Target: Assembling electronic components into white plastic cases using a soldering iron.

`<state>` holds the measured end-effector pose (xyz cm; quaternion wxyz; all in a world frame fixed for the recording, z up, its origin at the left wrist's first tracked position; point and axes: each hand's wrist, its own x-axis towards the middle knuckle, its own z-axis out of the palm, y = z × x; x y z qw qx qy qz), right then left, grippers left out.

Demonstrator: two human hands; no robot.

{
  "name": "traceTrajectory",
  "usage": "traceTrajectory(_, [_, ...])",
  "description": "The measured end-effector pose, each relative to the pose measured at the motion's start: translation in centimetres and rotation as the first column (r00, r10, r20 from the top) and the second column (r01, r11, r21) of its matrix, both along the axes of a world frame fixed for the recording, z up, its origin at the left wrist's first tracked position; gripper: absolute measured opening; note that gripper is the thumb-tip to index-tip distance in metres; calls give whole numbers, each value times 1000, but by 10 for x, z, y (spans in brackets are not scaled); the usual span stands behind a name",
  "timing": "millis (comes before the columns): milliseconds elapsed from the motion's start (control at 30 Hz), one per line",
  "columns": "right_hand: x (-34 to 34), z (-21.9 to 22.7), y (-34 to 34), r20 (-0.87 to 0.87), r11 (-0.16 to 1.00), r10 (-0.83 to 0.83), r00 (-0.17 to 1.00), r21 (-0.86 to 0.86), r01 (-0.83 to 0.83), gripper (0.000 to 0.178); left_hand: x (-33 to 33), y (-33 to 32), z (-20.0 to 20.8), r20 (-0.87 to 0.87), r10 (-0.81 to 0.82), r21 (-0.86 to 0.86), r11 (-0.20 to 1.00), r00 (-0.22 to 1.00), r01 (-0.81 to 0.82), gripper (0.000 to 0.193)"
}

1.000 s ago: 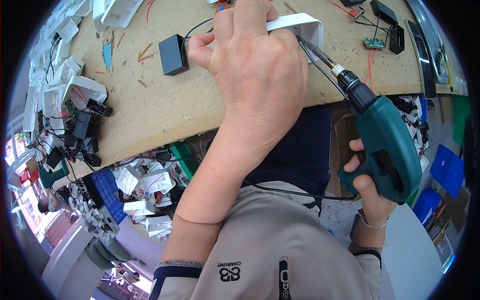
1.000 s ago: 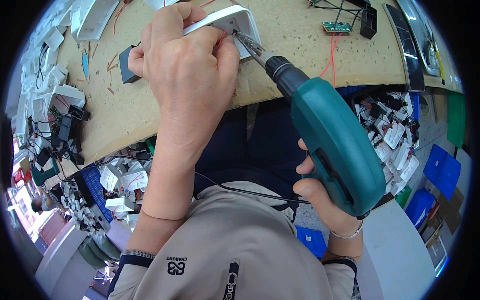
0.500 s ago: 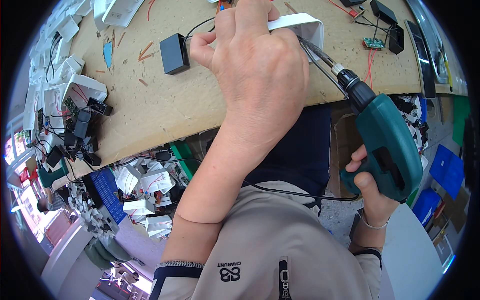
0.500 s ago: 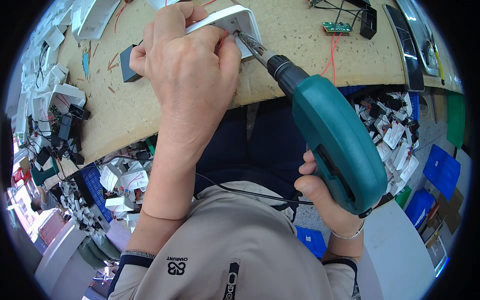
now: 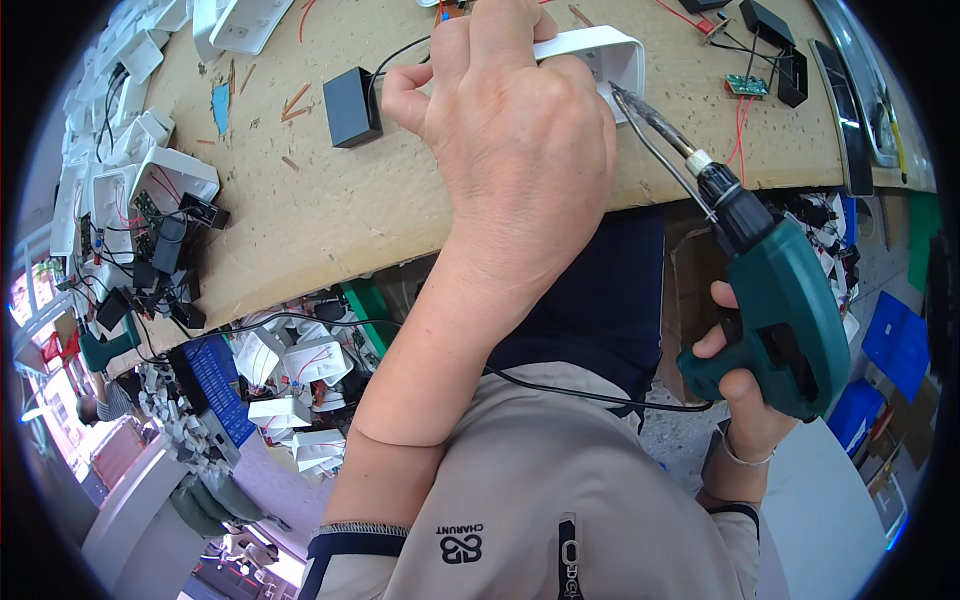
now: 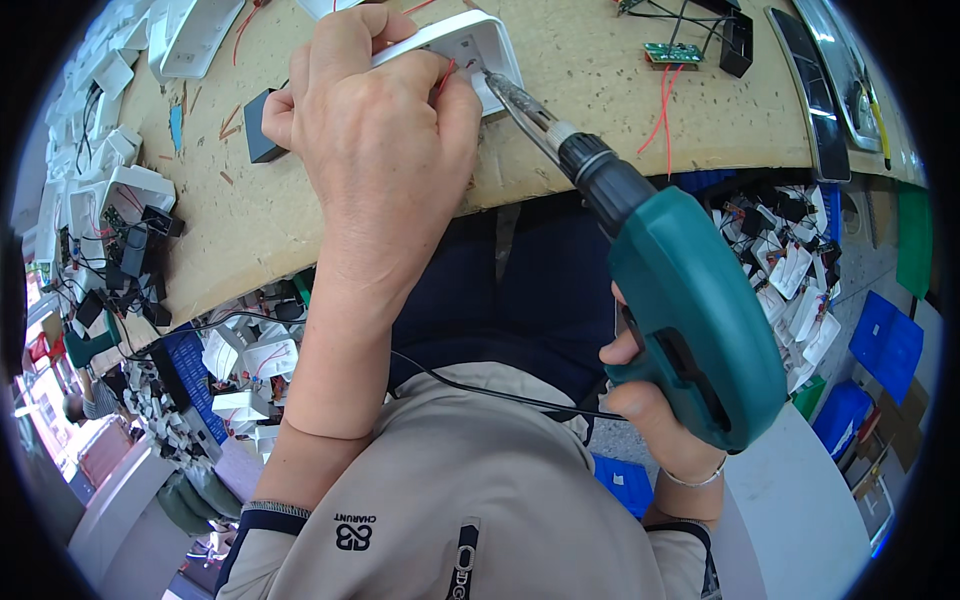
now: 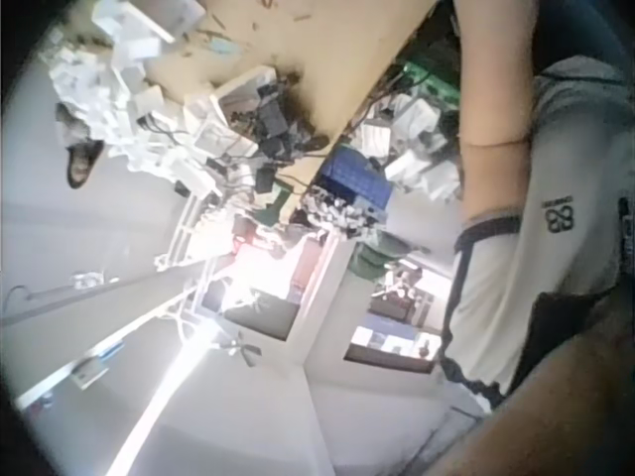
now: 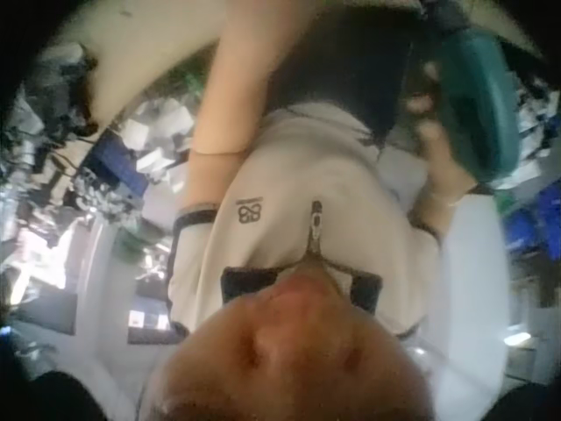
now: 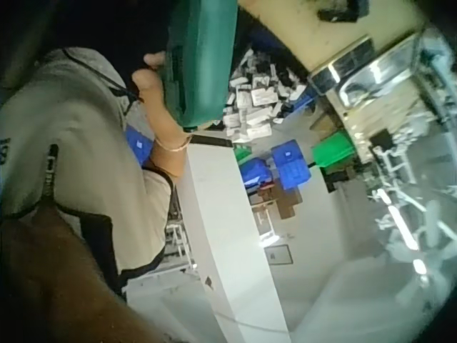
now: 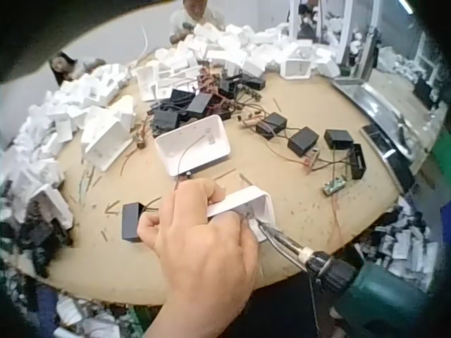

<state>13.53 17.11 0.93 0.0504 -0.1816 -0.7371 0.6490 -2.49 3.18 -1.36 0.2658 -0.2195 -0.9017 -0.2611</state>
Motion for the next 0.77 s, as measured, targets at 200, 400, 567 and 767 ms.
traceTrajectory(200, [3, -2, 6, -100, 999, -19, 995, 41, 23, 76, 1, -2, 1, 33, 15, -30, 999, 999, -14, 10])
traceTrajectory(400, [-1, -7, 10, -160, 999, -43, 986, -37, 37, 78, 2, -3, 5, 57, 39, -61, 997, 998, -36, 10])
traceTrajectory(567, [-8, -13, 17, -245, 969, 12, 969, -237, -72, 73, 5, -1, 8, 79, 54, -79, 996, 995, -48, 10])
traceTrajectory(767, [-21, -19, 15, -293, 830, -23, 956, -539, -145, 73, 8, -1, 12, 105, 75, -107, 992, 992, -64, 10])
